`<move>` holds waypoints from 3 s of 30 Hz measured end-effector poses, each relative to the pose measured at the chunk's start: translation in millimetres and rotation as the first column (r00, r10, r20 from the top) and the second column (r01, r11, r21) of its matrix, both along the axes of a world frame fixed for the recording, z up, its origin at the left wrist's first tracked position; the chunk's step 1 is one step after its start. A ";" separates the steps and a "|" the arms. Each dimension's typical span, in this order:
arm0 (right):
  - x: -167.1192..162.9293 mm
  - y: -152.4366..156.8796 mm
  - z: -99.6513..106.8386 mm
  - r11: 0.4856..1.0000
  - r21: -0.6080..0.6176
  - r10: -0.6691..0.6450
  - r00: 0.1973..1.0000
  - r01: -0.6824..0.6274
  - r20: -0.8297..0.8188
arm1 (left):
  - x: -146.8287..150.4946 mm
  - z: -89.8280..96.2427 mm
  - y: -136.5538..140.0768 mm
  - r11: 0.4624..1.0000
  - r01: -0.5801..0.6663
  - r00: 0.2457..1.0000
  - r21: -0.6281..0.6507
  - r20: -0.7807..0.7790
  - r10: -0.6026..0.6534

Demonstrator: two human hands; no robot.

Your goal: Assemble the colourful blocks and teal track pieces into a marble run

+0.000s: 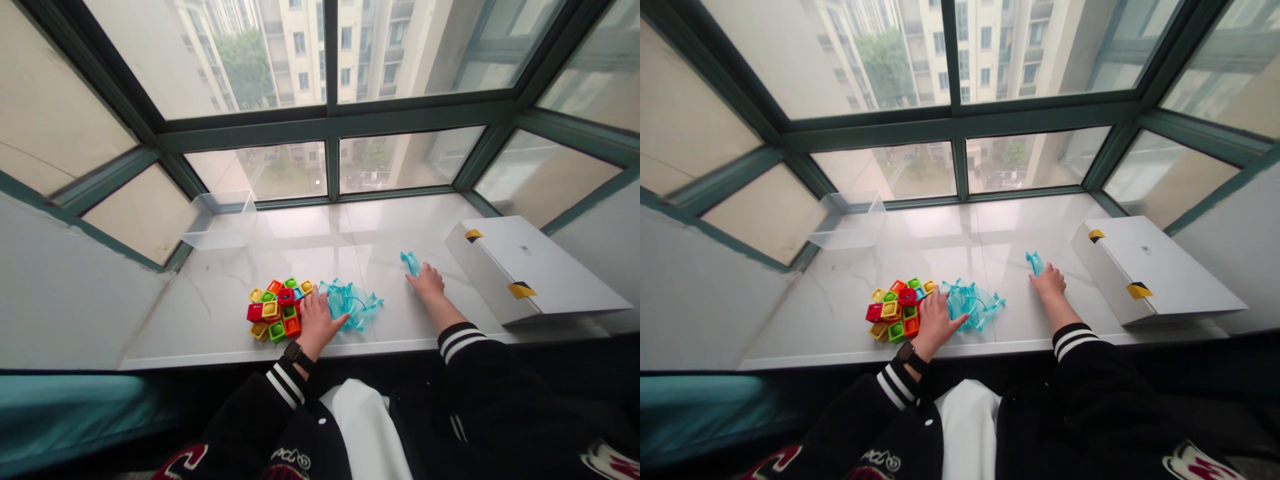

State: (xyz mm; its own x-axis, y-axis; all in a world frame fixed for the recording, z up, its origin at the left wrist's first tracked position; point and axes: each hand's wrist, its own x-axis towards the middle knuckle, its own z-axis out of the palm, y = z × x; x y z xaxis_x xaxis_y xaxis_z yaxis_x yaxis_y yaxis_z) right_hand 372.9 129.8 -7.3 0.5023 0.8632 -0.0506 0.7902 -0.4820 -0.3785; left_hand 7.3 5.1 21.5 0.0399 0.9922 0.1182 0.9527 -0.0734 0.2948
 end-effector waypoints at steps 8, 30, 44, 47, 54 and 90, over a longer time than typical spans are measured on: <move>-33.8 -14.7 -0.3 0.981 0.111 0.178 0.970 -0.161 -0.165 | -0.6 4.0 5.8 0.997 -0.003 0.998 -0.077 -0.068 -0.002; -159.2 -130.9 38.1 0.813 0.281 0.582 0.734 -0.511 -0.349 | -33.1 4.8 25.0 0.995 -0.070 0.764 -0.075 0.638 0.102; -195.3 -116.8 13.2 0.772 0.537 0.614 0.618 -0.339 -0.491 | -30.1 13.6 25.7 0.987 -0.067 0.747 -0.143 0.649 0.145; -175.1 -113.9 15.0 0.813 0.519 0.539 0.678 -0.264 -0.499 | -28.8 13.4 24.5 0.992 -0.056 0.815 -0.109 0.570 0.109; -111.7 -95.6 -6.1 0.884 0.451 0.312 0.871 -0.121 -0.378 | -24.6 17.6 13.9 0.996 0.079 0.961 -0.048 0.269 -0.063; -155.4 -83.2 -1.0 0.699 0.516 0.656 0.732 -0.496 -0.184 | -21.2 -18.1 2.5 0.951 0.269 0.916 0.153 0.264 -0.302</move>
